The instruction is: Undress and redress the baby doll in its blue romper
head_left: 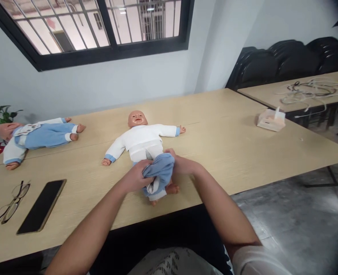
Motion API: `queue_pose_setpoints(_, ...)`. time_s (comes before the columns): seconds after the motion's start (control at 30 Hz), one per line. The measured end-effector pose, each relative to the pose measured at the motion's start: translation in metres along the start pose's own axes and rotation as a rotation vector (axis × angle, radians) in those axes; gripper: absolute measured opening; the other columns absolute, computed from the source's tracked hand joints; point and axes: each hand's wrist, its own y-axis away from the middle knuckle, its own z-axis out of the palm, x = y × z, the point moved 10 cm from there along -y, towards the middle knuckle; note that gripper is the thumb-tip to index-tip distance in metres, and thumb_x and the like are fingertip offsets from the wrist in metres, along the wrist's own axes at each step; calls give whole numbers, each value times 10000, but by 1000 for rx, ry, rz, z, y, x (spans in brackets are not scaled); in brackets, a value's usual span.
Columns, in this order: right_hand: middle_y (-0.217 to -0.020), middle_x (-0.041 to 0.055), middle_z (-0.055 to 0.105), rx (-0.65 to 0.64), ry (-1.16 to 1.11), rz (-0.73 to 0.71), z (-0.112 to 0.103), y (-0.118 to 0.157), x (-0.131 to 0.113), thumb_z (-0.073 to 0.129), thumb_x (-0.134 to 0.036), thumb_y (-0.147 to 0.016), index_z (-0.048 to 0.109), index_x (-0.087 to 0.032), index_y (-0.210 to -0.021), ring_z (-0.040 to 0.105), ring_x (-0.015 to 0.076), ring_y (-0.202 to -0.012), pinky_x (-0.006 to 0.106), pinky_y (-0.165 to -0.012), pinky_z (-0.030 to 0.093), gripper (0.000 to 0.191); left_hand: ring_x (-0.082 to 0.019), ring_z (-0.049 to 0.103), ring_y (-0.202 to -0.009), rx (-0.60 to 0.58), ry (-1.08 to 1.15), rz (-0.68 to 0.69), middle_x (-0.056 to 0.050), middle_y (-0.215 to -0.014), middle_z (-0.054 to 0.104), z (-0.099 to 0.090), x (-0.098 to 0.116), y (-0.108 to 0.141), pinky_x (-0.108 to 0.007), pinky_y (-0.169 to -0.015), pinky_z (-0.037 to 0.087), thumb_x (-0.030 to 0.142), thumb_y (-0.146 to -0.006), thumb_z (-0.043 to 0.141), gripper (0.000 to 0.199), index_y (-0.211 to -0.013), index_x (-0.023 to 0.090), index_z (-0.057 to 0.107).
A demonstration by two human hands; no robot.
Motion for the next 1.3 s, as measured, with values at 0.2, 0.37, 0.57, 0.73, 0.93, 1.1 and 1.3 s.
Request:
queue_pose_setpoints(0.2,-1358,140,568,210,-140,215,-40,2,17,798,-361,-772,399,-220,-1381,600,295,-1180,482,-1019,529,741,-252,597,-964,-186,-206,396,-18,-809,694,20,41,9,-439,-992,456,194,-754,664,259,-989,251,755)
queue_pose_setpoints(0.37,-1295,118,644,236,-684,251,-26,-7,15,589,-519,-933,488,-231,-1381,685,259,-979,489,-960,574,543,-258,587,-994,-216,-345,472,-32,-846,709,34,58,16,-435,-988,453,163,-731,700,284,-995,250,757)
queue_pose_setpoints(0.57,-1518,70,538,-92,-686,65,1,7,-28,799,-319,-792,363,-303,-1570,592,249,-1281,408,-1071,520,892,-281,600,-1070,-148,-327,385,-72,-1033,688,28,52,14,-430,-949,501,204,-722,744,358,-1077,237,707)
queue_pose_setpoints(0.73,-1423,91,618,-146,-579,120,14,8,-18,839,-311,-778,226,-264,-1640,608,251,-1254,422,-1043,544,1059,-286,608,-1078,-62,-270,374,-87,-1106,660,20,43,17,-442,-945,517,232,-723,769,452,-1158,245,648)
queue_pose_setpoints(0.93,-1583,118,478,77,-523,63,6,-8,-7,890,-399,-736,237,-256,-1637,479,310,-1424,478,-1168,444,1123,-252,608,-1072,303,-185,503,-70,-1088,662,-10,52,25,-430,-974,506,250,-847,715,365,-1195,256,603)
queue_pose_setpoints(1.1,-1662,142,352,69,-408,-53,11,-11,-11,896,-446,-721,155,-256,-1660,410,308,-1491,500,-1251,315,1210,-271,572,-1041,902,-349,325,-60,-1017,628,-54,52,51,-480,-975,448,341,-790,814,292,-966,247,600)
queue_pose_setpoints(1.3,-1613,110,442,201,-514,-33,4,-13,-9,878,-494,-708,272,-282,-1618,458,315,-1457,476,-1219,382,1114,-205,623,-870,447,-321,452,5,-827,736,-30,62,28,-415,-898,452,253,-915,697,101,-818,279,691)
